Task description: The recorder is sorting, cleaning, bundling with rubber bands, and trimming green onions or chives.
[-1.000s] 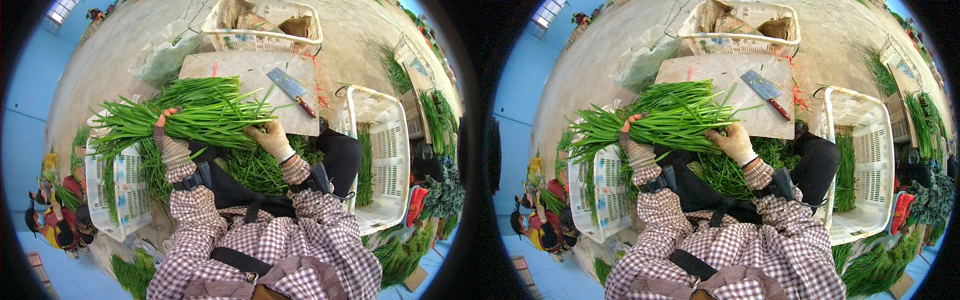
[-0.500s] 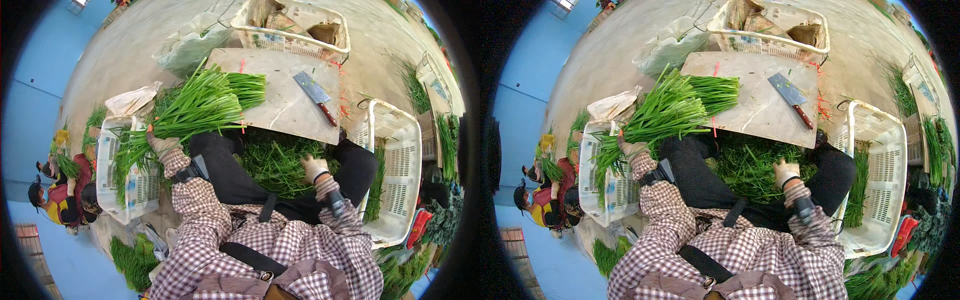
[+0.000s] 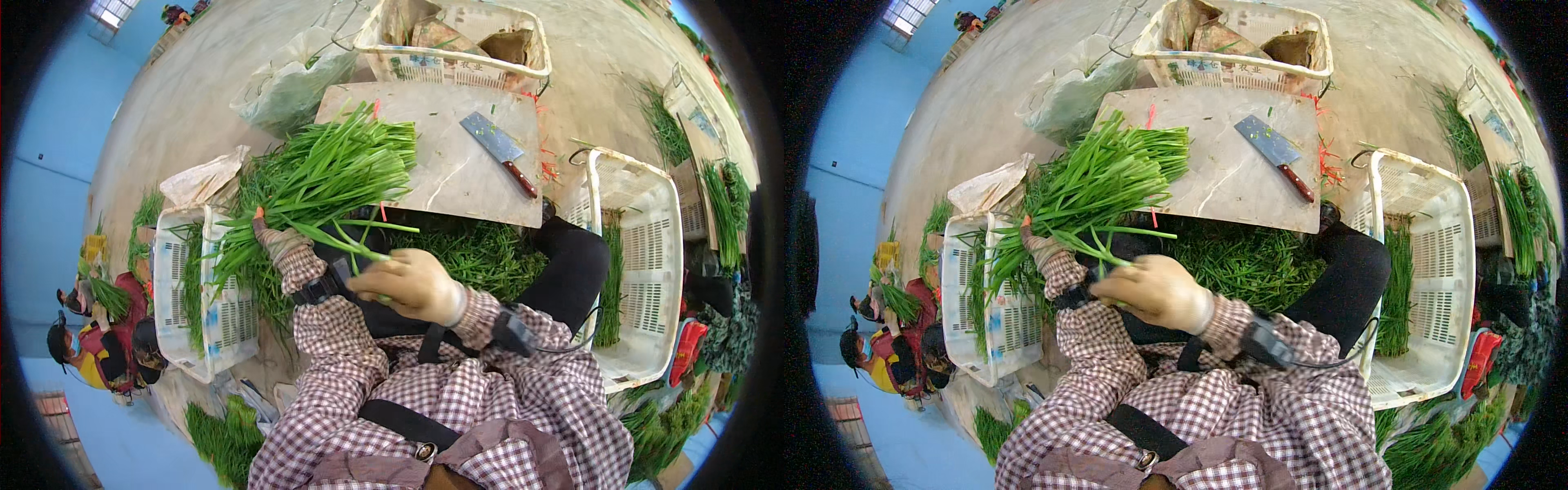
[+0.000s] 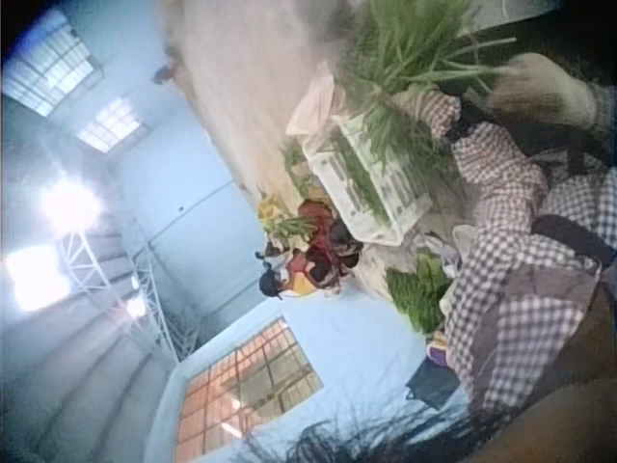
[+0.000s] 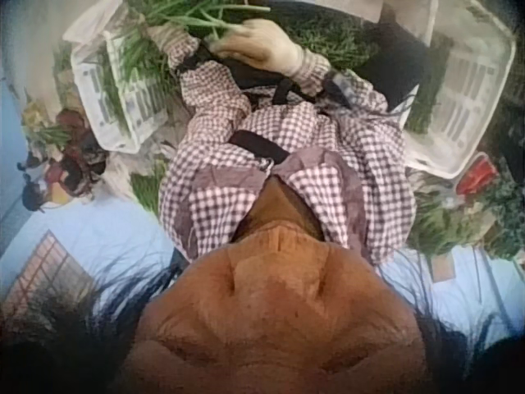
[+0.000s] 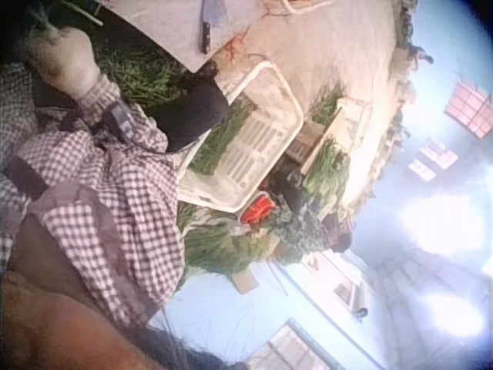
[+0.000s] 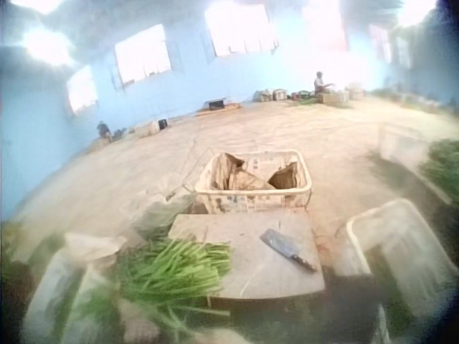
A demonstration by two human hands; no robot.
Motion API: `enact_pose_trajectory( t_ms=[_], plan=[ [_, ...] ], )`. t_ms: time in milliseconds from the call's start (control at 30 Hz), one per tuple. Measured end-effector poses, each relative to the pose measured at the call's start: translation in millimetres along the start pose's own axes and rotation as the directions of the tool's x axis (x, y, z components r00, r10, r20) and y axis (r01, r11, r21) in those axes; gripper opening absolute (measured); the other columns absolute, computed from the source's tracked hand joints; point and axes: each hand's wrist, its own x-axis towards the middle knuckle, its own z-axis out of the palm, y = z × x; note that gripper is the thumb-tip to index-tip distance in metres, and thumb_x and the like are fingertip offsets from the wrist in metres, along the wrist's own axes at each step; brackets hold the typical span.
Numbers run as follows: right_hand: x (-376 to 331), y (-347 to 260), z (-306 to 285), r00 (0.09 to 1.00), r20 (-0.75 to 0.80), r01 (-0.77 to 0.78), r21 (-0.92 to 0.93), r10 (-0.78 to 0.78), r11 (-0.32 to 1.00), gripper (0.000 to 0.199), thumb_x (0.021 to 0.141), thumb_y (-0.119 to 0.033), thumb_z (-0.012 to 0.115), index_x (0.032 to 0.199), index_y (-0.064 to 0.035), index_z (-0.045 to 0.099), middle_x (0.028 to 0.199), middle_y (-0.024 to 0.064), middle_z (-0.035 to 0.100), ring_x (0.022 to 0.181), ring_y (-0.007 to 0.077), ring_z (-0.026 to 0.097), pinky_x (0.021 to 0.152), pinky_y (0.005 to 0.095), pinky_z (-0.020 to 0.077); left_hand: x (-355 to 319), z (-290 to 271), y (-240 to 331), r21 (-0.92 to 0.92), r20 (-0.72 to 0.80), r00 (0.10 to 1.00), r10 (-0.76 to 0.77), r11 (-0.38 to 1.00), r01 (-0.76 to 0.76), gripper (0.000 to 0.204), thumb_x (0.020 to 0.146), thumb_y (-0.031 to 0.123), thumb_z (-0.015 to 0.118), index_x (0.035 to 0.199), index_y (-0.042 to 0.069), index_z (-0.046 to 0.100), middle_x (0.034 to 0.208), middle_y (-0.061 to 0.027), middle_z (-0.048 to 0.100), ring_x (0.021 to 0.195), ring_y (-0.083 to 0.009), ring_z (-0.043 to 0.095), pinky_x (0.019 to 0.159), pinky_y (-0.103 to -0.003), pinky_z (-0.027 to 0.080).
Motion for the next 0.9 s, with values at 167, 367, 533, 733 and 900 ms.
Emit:
enact_pose_trajectory(
  t_ms=[167,367,533,733,900],
  plan=[
    [-68,-18,-56,0.779,-0.008,-0.447,0.695,0.627,0.563,0.018,0.082,-0.008,0.057,0.1,-0.0045,0.062,0.079,0.0109,0.063,0.064,0.0252,0.061,0.06,0.0319,0.0486,15,-14,2,-0.033,0.095,0.995,0.033,0.999,-0.029,0.055,0.074,0.037,0.059,0.117,0.004,0.052,0.118,-0.0149,0.055,0.103,-0.0344,0.053,0.089,-0.052,0.043],
    [-74,8,-73,0.714,0.174,-0.582,-0.392,0.678,0.713,0.026,0.077,-0.023,0.065,0.099,-0.0092,0.063,0.088,0.0105,0.063,0.074,0.0282,0.061,0.064,0.037,0.0487,22,-14,-1,-0.057,0.129,0.989,0.069,0.996,-0.062,0.05,0.075,0.036,0.058,0.114,0.004,0.054,0.114,-0.0149,0.056,0.101,-0.0339,0.054,0.087,-0.052,0.044],
    [-2,24,-57,0.828,-0.457,-0.5,-0.337,0.326,0.798,0.034,0.071,-0.032,0.07,0.094,-0.007,0.064,0.1,0.008,0.06,0.091,0.0273,0.055,0.081,0.0392,0.0415,13,-9,-10,-0.012,0.179,0.984,0.022,1.0,-0.02,0.049,0.077,0.036,0.057,0.114,0.004,0.054,0.113,-0.0151,0.057,0.1,-0.0333,0.055,0.085,-0.052,0.046],
    [0,75,-21,0.606,-0.618,-0.535,0.15,0.501,0.831,0.017,0.072,-0.017,0.069,0.08,-0.0024,0.066,0.099,0.0103,0.059,0.096,0.0242,0.051,0.084,0.035,0.0397,-4,8,-31,0.004,0.279,0.959,-0.052,0.999,0.053,0.045,0.076,0.04,0.056,0.107,0.007,0.058,0.111,-0.0128,0.059,0.099,-0.0321,0.056,0.084,-0.052,0.046],
    [-50,67,-60,0.463,-0.496,-0.169,0.764,0.734,0.623,0.014,0.09,-0.014,0.051,0.089,-0.0041,0.061,0.09,0.0036,0.057,0.078,0.0093,0.052,0.069,0.0234,0.0433,7,-5,-12,-0.042,0.202,0.979,0.006,0.999,0.002,0.041,0.075,0.037,0.058,0.103,0.007,0.06,0.108,-0.013,0.06,0.098,-0.0321,0.056,0.084,-0.052,0.046]
  ],
)
